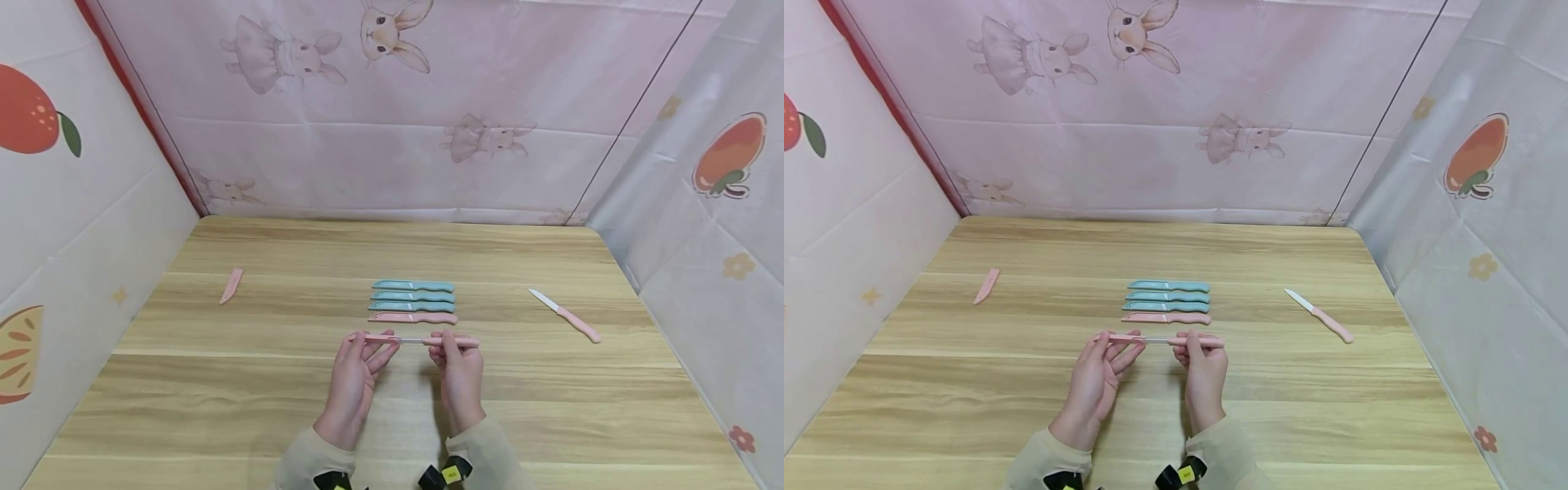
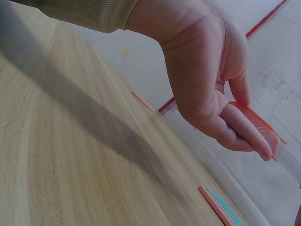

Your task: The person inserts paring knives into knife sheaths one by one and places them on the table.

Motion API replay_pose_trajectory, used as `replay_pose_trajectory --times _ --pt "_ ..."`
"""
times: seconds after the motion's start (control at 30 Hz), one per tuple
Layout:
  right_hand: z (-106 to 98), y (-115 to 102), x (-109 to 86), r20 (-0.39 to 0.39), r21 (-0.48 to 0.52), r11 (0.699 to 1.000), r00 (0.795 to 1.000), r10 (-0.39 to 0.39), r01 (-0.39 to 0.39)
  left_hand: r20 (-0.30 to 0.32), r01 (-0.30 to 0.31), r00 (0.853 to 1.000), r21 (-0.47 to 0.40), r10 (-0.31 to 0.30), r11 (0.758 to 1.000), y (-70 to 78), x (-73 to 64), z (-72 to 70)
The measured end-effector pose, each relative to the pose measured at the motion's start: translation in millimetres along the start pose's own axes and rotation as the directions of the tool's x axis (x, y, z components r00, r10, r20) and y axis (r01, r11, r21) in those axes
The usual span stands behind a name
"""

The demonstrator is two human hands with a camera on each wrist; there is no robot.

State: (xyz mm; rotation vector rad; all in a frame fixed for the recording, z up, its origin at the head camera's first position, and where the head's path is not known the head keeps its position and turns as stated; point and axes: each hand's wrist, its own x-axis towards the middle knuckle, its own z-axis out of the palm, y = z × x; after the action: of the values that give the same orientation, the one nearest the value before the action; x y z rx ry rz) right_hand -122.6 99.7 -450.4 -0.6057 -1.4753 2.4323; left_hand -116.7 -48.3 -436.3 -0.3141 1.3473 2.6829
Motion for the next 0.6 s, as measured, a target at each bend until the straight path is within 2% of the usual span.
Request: replay_pose_trajectory --times 0.6 --pt "-0.8 3.4 2.3 -0.003 -0.019 1.000 1.000 0.007 -0.007 0.000 0.004 1.000 0.013 -0.004 1.000 -1.9 -0.1 1.1"
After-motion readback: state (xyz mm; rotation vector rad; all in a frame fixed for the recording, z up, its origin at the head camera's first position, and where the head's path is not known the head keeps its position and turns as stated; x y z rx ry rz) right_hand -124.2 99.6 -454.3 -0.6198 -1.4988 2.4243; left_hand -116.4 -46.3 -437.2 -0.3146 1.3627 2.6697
